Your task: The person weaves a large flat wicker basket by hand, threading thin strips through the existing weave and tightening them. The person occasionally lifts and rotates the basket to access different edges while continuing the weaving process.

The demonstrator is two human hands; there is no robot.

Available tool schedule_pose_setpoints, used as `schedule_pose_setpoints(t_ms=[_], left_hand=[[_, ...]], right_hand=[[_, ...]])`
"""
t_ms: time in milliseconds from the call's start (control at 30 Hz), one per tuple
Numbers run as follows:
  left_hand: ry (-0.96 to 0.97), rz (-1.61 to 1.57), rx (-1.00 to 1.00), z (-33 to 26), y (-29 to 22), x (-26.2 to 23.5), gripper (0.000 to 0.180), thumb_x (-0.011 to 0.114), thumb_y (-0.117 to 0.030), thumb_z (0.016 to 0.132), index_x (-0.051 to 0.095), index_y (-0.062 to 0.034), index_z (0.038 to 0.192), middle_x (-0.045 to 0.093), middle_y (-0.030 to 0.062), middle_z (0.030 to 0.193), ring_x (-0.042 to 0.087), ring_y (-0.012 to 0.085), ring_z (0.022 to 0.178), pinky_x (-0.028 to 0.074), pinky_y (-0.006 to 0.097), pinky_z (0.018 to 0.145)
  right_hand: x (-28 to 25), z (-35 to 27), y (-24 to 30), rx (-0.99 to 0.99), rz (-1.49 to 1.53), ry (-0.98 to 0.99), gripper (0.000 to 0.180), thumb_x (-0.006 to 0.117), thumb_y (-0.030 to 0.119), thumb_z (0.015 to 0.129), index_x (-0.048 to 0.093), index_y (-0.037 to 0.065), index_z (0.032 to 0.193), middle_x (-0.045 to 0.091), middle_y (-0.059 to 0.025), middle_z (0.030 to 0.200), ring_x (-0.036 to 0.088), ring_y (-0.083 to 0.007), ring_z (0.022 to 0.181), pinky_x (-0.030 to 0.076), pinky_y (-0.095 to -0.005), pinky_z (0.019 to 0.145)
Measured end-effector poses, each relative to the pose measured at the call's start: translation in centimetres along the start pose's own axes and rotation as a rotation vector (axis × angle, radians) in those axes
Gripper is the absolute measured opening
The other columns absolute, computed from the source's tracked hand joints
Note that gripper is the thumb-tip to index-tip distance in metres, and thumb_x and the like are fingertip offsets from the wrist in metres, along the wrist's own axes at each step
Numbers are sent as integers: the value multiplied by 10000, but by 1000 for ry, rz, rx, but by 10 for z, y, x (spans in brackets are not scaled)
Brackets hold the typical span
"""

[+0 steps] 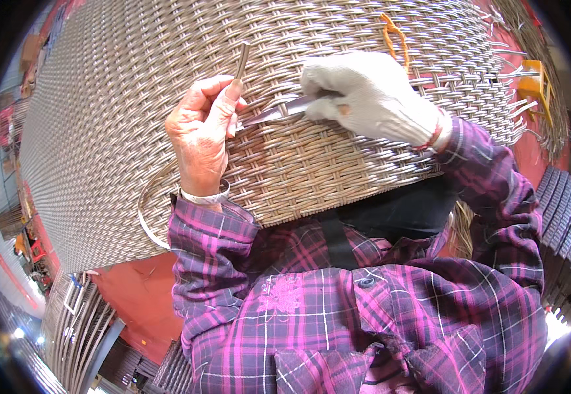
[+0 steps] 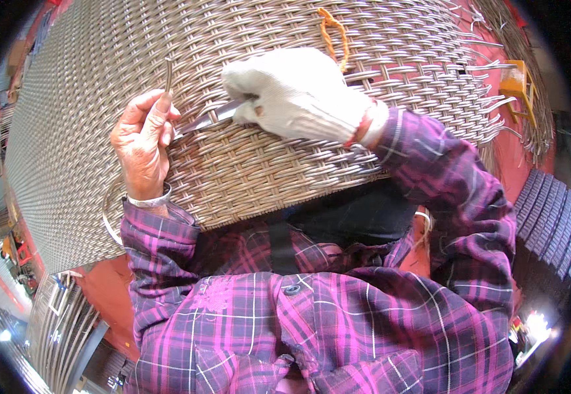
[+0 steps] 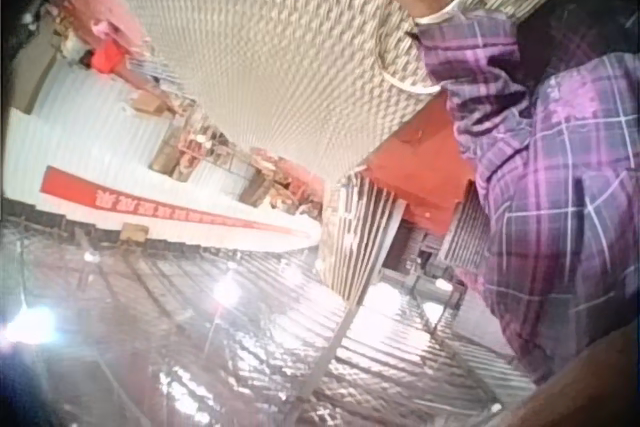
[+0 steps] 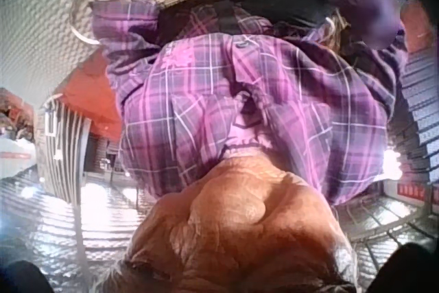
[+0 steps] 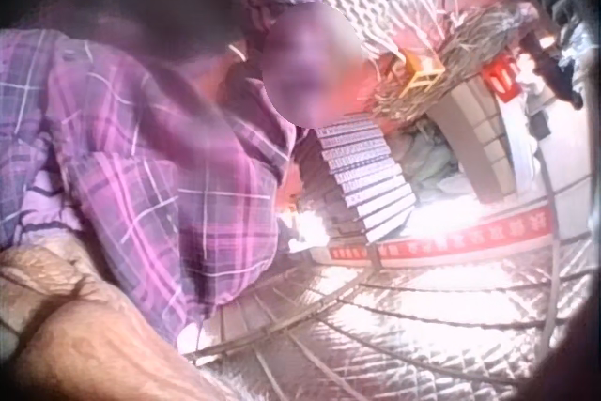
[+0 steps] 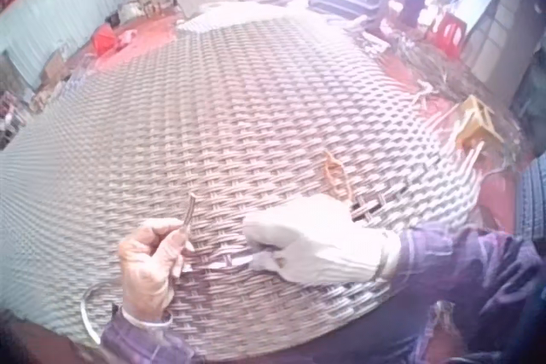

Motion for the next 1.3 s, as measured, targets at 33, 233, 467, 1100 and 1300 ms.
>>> schedule_pose_setpoints(t_ms=[33, 233, 467, 1100, 1300], left_hand=[[0, 5, 11, -1, -2, 1, 135, 707, -65, 901, 694, 3, 1016, 658, 31, 761, 467, 16, 549, 343, 159, 497], [71, 546, 42, -20, -34, 7, 39, 723, -50, 882, 709, -17, 899, 600, -68, 738, 504, 13, 650, 390, 174, 590], [98, 957, -10, -24, -42, -8, 166, 734, -104, 849, 644, -22, 736, 569, -22, 577, 464, 26, 533, 369, 232, 491], [119, 1022, -73, -23, -38, 1, 189, 719, -114, 866, 614, -39, 727, 554, -19, 583, 460, 40, 541, 365, 238, 499], [81, 952, 4, -21, -16, 7, 160, 732, -118, 831, 631, -33, 740, 591, 80, 562, 531, 144, 488, 411, 313, 490]], right_hand=[[3, -1, 2, -45, 27, -33, 216, 718, 305, 801, 631, 138, 907, 648, -87, 754, 663, -315, 749, 506, -429, 650], [8, 0, 3, -4, -11, -53, 196, 673, 288, 816, 630, 141, 939, 653, -113, 763, 666, -343, 755, 516, -474, 647], [15, 4, 4, -1, 29, -77, 175, 676, 278, 813, 643, 147, 923, 665, -109, 789, 671, -336, 780, 518, -478, 654], [29, 20, 19, 4, 62, -25, 166, 661, 241, 810, 640, 118, 919, 680, -122, 812, 680, -339, 794, 532, -457, 660], [18, 13, 8, -158, 29, 77, 258, 708, 217, 788, 601, 113, 999, 659, -104, 868, 675, -328, 826, 532, -441, 691]])
Point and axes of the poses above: each hand's wrist, its own z-axis towards the middle knuckle, its own x-axis out of the palm, y = z × x, the point moved 3 cm from there along z, towards the middle knuckle
